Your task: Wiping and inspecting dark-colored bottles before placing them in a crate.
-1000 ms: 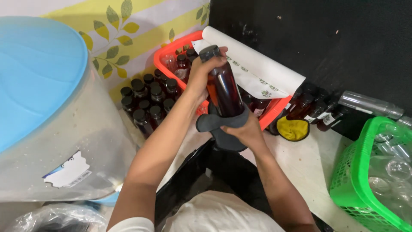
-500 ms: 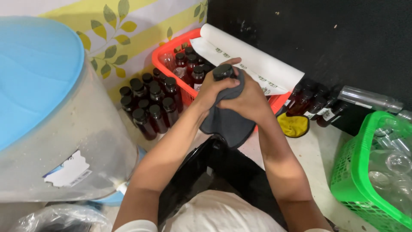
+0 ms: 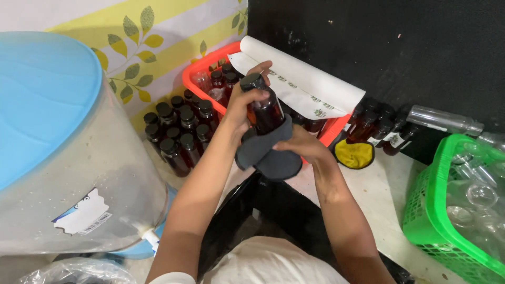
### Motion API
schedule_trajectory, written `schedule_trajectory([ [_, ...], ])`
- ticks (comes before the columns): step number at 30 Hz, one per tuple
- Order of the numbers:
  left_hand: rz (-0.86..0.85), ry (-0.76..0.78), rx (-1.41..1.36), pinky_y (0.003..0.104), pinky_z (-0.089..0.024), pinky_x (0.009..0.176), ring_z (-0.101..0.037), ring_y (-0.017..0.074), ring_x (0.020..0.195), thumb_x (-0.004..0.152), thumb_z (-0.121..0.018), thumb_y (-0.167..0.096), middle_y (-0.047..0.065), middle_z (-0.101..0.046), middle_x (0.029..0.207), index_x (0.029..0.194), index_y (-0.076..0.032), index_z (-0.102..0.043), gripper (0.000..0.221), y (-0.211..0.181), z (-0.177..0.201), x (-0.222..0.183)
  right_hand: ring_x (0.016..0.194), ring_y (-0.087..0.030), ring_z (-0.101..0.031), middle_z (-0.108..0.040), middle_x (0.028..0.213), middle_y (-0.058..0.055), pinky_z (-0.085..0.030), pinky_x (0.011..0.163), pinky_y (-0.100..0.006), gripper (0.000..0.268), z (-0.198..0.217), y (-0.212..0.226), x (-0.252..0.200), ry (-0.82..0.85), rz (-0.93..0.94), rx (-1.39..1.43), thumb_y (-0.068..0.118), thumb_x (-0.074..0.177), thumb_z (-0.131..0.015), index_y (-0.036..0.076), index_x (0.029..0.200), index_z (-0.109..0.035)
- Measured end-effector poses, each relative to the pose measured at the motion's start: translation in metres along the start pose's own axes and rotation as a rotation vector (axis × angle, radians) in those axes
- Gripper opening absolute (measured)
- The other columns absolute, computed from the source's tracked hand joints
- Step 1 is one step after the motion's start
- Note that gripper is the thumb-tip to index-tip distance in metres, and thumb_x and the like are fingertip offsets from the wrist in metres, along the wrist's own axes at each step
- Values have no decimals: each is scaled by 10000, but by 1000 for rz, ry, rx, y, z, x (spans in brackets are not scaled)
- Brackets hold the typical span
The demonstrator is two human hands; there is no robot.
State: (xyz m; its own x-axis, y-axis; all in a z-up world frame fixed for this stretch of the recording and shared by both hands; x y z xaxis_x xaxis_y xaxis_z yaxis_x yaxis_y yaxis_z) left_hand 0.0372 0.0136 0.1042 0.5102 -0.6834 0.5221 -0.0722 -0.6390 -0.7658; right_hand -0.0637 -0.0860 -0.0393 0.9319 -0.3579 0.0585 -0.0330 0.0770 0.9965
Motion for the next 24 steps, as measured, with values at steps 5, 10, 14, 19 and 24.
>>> schedule_trajectory([
  [5,-22,-25,15,385,-227,1080,-444,294,1199,655,-707,-165,101,-526,896,1245,-9,-565,627,-5,2,-3,1052,-294,-599,-649,1145,-167,-505,896,-444,613,-20,17,-30,-50,-57,-51,130,643,-851,-3,1189,-605],
  [10,-45,-149,-18,316,-402,831,-542,233,912,649,-718,-171,140,-566,896,1222,12,-554,624,14,10,-4,1141,-388,-551,-596,1207,-183,-413,1004,-509,868,-21,64,-48,-357,-108,-574,397,522,-876,71,1241,-517],
  [14,33,-95,34,279,-442,750,-562,191,820,599,-754,-135,110,-600,883,1203,-12,-590,637,20,-10,-14,1207,-398,-477,-470,1356,-197,-298,1061,-538,1029,-12,82,-33,-491,-17,-929,614,507,-822,49,1287,-460],
  [19,97,30,64,251,-446,754,-554,149,804,595,-763,-95,68,-616,874,1224,-45,-603,651,21,-20,-17,1158,-493,-492,-514,1274,-260,-364,1013,-555,1129,-24,141,-30,-423,8,-961,614,485,-837,-52,1299,-425],
  [24,6,150,154,284,-374,887,-523,215,1000,578,-772,-130,138,-581,1202,874,-24,-670,331,16,-17,-18,994,-336,-636,-679,1014,-185,-503,839,-429,614,-33,134,-4,6,16,-550,278,557,-870,-14,1048,-643],
])
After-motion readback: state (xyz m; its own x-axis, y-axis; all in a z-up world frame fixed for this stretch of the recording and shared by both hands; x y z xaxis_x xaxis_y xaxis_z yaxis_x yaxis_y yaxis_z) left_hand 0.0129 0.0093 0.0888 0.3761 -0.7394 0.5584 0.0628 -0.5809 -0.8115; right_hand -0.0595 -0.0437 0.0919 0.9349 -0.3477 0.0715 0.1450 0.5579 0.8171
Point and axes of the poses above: each hand's wrist, its own x-axis towards the middle knuckle, its own z-axis out of the back of the hand, y = z × x, the point moved 8 cm from there along x, towards the middle knuckle
